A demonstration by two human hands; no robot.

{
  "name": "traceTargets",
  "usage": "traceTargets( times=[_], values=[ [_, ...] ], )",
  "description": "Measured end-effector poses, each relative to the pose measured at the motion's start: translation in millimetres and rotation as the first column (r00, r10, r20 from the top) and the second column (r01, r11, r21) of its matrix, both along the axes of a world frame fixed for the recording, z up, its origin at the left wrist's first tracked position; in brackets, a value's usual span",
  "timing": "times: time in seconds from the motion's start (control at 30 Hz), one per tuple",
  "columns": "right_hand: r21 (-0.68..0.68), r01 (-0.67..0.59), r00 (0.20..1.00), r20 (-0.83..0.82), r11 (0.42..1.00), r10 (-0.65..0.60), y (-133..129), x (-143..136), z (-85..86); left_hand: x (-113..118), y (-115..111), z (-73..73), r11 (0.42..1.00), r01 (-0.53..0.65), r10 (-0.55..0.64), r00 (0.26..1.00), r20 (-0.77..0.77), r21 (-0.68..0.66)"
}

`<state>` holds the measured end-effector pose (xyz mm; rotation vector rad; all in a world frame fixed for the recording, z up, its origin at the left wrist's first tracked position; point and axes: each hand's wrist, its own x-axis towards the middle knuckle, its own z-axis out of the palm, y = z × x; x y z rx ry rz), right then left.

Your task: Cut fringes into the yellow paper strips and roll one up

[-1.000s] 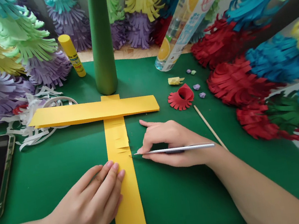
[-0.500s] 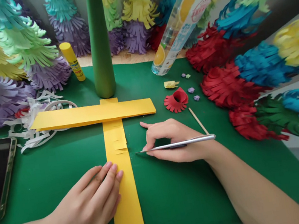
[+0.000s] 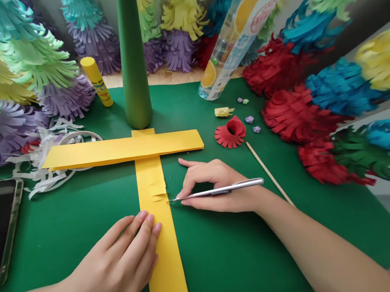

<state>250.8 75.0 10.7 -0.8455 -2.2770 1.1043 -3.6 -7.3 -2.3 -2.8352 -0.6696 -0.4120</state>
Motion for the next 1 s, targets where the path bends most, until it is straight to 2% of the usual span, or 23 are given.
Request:
traceTargets(
  times=[0.23,0.53,0.83,1.0],
  values=[
    [0.042,0.036,0.999,0.012,0.998,-0.036,-2.4,-3.6,-3.1,0.8,1.4,-1.7,1.0,0.001,0.0,1.0,0.006,-0.007],
    [0.071,0.021,0.999,0.036,0.997,-0.023,-3.8,-7.3,-5.7,-0.2,-0.9,-2.7,1.0,0.002,-0.002,1.0,0.007,0.0],
    [0.121,0.03,1.0,-0.006,0.992,-0.029,-6.7,-10.3,-10.9,0.0,-0.8,-1.9,1.0,-0.003,0.003,1.0,-0.001,0.021],
    [0.074,0.056,0.998,-0.034,0.996,-0.053,-6.8,-10.9,-12.8,-0.5,-0.8,-2.5,1.0,-0.004,0.005,1.0,-0.005,0.014]
  ],
)
